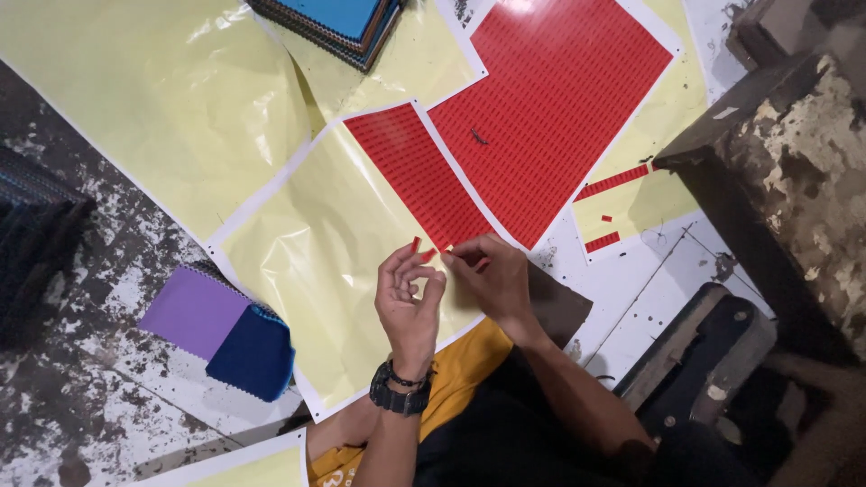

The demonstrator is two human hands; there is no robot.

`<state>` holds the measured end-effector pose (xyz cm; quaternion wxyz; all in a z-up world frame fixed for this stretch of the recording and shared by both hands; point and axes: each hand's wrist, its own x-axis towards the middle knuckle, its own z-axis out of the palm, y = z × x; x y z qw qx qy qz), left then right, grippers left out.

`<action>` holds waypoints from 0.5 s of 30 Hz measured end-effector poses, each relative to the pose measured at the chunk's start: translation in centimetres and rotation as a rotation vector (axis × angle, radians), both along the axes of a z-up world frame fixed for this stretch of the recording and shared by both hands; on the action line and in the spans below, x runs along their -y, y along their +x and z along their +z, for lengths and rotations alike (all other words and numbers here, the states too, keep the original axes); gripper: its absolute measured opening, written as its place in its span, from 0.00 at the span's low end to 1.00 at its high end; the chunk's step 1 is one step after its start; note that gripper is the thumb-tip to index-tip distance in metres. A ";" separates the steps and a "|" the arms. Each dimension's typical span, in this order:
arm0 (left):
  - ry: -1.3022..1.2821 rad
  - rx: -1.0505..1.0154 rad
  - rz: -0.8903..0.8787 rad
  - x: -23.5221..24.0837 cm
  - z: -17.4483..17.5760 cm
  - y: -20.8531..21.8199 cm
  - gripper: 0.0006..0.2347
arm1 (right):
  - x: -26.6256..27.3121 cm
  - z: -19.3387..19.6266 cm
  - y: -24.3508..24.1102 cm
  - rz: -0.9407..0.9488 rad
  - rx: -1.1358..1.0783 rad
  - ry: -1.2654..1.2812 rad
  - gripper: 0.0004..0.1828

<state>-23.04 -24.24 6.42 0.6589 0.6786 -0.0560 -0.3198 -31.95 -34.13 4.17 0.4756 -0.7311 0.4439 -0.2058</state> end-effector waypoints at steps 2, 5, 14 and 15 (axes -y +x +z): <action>-0.016 -0.006 0.001 0.2 0.6 0.1 0.24 | -0.1 0.0 0.0 -0.024 0.057 0.062 0.09; -0.077 -0.037 0.004 0.6 1.2 0.2 0.26 | 0.0 0.3 -0.6 -0.004 0.190 0.212 0.09; -0.152 -0.096 0.045 0.5 1.1 0.2 0.25 | 1.1 -0.5 0.2 0.027 -0.020 0.029 0.16; -0.143 -0.086 0.046 0.4 1.0 0.2 0.25 | 1.1 -0.4 0.6 0.068 -0.040 -0.093 0.16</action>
